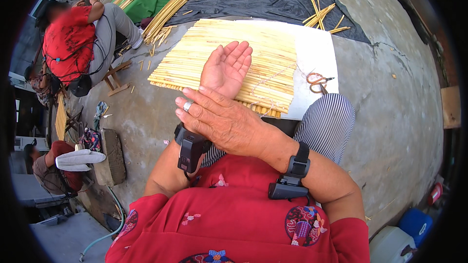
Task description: The person is sewing or weaving together bamboo sticks to create a mat.
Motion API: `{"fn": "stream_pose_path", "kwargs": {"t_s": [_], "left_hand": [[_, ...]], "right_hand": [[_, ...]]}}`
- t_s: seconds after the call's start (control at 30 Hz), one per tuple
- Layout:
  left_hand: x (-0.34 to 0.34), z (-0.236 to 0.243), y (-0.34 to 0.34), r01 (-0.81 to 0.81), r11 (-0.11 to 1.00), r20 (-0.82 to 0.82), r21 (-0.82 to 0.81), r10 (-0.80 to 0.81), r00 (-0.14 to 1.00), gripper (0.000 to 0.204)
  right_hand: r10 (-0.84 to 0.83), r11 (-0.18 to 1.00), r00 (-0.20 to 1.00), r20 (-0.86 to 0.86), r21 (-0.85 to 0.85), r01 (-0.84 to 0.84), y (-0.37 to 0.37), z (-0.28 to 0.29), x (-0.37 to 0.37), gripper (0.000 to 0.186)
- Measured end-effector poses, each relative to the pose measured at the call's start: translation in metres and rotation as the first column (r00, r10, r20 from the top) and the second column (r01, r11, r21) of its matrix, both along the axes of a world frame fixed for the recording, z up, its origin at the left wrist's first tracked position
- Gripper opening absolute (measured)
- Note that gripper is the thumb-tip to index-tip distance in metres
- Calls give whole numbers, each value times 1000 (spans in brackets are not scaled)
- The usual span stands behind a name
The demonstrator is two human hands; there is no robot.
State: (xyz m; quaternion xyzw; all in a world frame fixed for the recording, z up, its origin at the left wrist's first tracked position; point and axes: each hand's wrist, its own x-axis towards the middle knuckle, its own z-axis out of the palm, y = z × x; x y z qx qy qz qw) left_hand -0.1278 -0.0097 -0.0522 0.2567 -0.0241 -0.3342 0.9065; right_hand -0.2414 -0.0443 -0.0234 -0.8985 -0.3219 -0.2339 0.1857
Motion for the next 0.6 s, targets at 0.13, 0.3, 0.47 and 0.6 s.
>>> {"fn": "stream_pose_path", "kwargs": {"t_s": [0.13, 0.3, 0.47, 0.6], "left_hand": [[-1, 3, 0, -15, 999, 18, 43, 14, 1000, 41], [-3, 5, 0, -14, 996, 31, 88, 11, 999, 39], [-1, 11, 26, -50, 963, 210, 264, -7, 978, 37], [-1, 19, 59, -225, 871, 451, 436, 5, 892, 32]], "right_hand": [[-13, 1000, 998, 62, 21, 11, -1, -4, 2, 67], [-22, 1000, 996, 88, 6, 21, -2, -6, 1, 61], [-89, 993, 996, 21, 74, 88, -38, 13, -8, 59], [-487, 862, 873, -24, 149, 484, -102, 10, -28, 51]]}}
